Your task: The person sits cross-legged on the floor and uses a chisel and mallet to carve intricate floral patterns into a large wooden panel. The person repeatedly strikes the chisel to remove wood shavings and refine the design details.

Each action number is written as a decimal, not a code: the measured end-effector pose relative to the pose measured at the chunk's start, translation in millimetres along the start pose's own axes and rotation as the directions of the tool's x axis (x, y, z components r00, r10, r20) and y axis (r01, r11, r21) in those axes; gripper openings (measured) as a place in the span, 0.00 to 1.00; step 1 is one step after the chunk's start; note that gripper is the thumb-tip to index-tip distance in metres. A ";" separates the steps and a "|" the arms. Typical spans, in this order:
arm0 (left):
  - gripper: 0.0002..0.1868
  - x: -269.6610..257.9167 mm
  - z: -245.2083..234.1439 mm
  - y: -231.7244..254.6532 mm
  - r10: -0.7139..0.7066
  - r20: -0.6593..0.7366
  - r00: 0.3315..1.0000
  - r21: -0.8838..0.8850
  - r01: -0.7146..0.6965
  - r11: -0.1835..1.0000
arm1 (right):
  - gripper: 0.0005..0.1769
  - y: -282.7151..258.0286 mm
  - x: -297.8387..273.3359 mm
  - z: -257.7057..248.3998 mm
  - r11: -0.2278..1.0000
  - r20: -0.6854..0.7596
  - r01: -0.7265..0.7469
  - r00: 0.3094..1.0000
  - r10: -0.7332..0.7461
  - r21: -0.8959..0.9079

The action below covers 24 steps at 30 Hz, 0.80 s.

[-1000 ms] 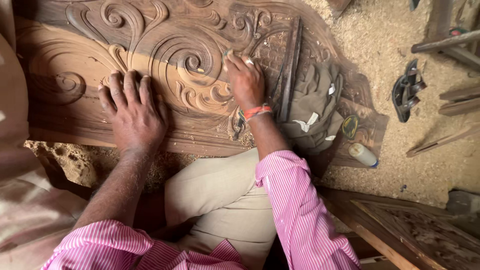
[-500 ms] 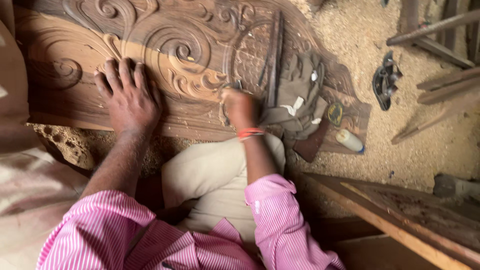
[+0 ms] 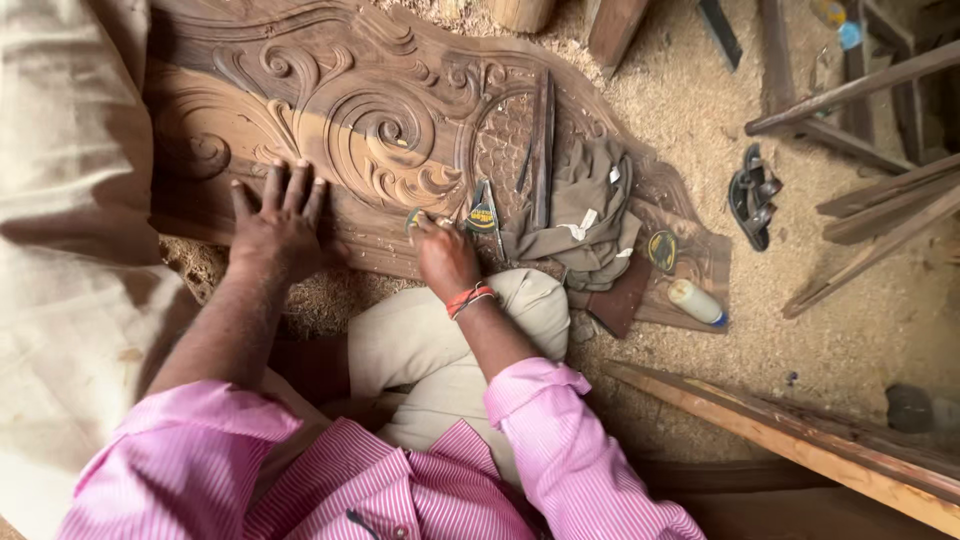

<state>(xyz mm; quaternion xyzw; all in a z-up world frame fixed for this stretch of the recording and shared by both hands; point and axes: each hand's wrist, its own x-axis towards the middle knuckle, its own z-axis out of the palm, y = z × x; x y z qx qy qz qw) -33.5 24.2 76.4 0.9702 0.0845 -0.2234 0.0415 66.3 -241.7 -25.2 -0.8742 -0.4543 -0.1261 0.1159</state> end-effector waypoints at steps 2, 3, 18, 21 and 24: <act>0.65 -11.4 -5.9 17.3 -0.016 0.092 0.996 0.027 0.014 1.000 | 0.10 2.7 12.1 -12.5 0.907 0.185 -0.418 0.889 0.419 -0.049; 0.70 -15.2 -6.7 20.6 -0.034 0.101 0.994 0.057 0.028 0.998 | 0.10 3.5 19.7 -12.8 0.802 0.262 -0.589 0.763 0.591 -0.095; 0.49 6.7 38.5 18.4 -0.054 -0.128 0.990 0.217 0.081 0.973 | 0.11 -43.7 1.3 -23.7 0.995 0.145 -0.080 0.987 0.070 0.061; 0.43 2.3 45.4 15.7 -0.033 -0.140 0.990 0.234 0.066 0.970 | 0.07 -36.6 10.5 -31.0 0.907 0.194 -0.419 0.887 0.418 -0.037; 0.46 -2.2 44.8 18.3 -0.008 -0.077 0.997 0.166 0.021 0.986 | 0.11 -43.0 12.1 -45.4 0.884 0.314 -0.461 0.853 0.418 0.075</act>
